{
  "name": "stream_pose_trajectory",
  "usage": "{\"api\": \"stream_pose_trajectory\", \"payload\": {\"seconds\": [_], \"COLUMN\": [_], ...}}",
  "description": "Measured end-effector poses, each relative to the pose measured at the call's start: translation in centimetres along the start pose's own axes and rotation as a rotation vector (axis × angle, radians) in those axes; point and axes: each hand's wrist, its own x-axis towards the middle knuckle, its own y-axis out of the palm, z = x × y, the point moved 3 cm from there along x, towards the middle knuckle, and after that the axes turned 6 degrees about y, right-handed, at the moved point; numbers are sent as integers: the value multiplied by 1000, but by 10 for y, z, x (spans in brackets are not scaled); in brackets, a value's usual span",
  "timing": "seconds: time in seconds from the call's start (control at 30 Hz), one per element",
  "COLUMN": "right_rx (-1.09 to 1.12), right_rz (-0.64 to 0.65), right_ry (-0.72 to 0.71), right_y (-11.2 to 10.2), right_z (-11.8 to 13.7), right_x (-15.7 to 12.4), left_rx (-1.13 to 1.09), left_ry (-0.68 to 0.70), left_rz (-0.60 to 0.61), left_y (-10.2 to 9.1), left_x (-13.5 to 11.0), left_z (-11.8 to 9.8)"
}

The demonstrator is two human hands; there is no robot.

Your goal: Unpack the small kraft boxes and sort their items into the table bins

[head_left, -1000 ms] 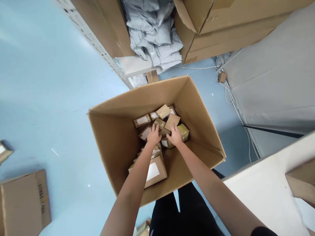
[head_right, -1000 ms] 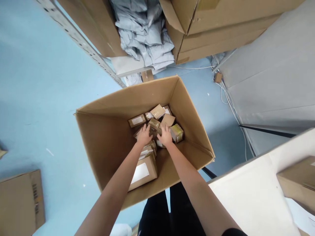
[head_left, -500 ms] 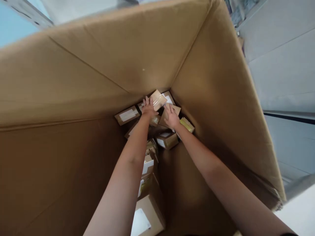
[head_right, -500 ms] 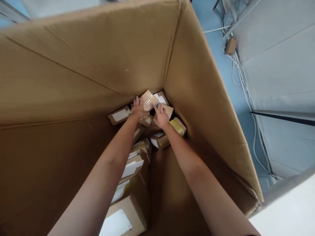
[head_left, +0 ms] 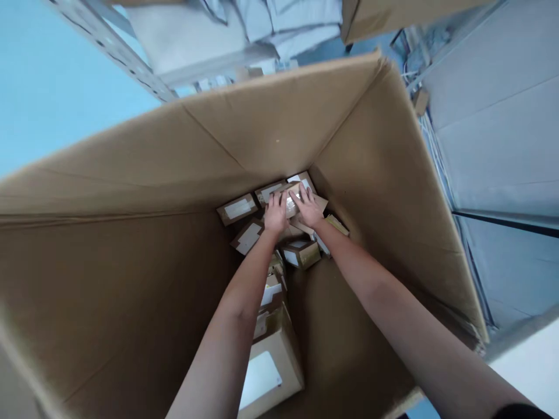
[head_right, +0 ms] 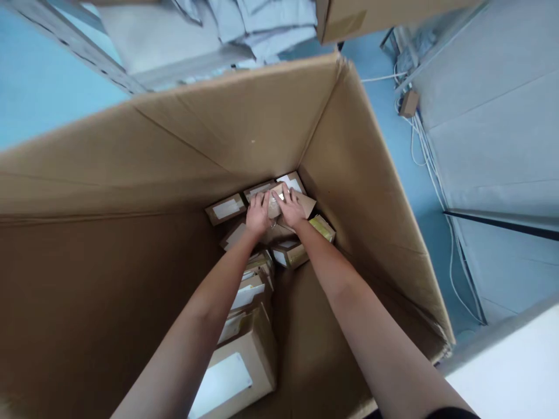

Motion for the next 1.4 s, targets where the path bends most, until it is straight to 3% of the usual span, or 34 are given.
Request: {"api": "stream_pose_trajectory", "payload": {"seconds": [0.13, 0.23, 0.4, 0.5, 0.6, 0.7, 0.9, 1.0, 1.1, 1.23, 1.33, 1.4], "right_rx": [-40, -82, -187, -234, -216, -187, -120, -90, -42, 56, 152, 250], "right_rz": [8, 58, 61, -20, -126, -265, -580, -697, -818, -917, -985, -1011], "right_ry": [-53, -123, -201, -171, -96, 5, 87, 135, 229, 449, 624, 774], "right_y": [-45, -80, -145, -184, -213, -229, -248, -261, -264, -242, -210, -183], "right_z": [43, 89, 176, 217, 238, 236, 192, 162, 121, 42, -27, -72], "right_x": [-24, -58, -145, -206, -268, -329, -443, -503, -576, -689, -777, -831], "left_rx": [-71, -75, -98, -59, -42, -24, 27, 49, 64, 17, -120, -254], "left_ry": [116, 115, 135, 135, 156, 280, 530, 611, 743, 874, 913, 867], "left_rz": [-25, -28, -77, -64, -55, -54, -63, -38, 30, 246, 403, 484], "left_y": [-53, -103, -199, -250, -287, -301, -290, -278, -251, -179, -99, -38], "left_x": [-44, -91, -184, -231, -264, -285, -312, -323, -333, -349, -370, -392], "left_z": [-19, -37, -89, -124, -160, -198, -291, -352, -423, -532, -618, -667]}}
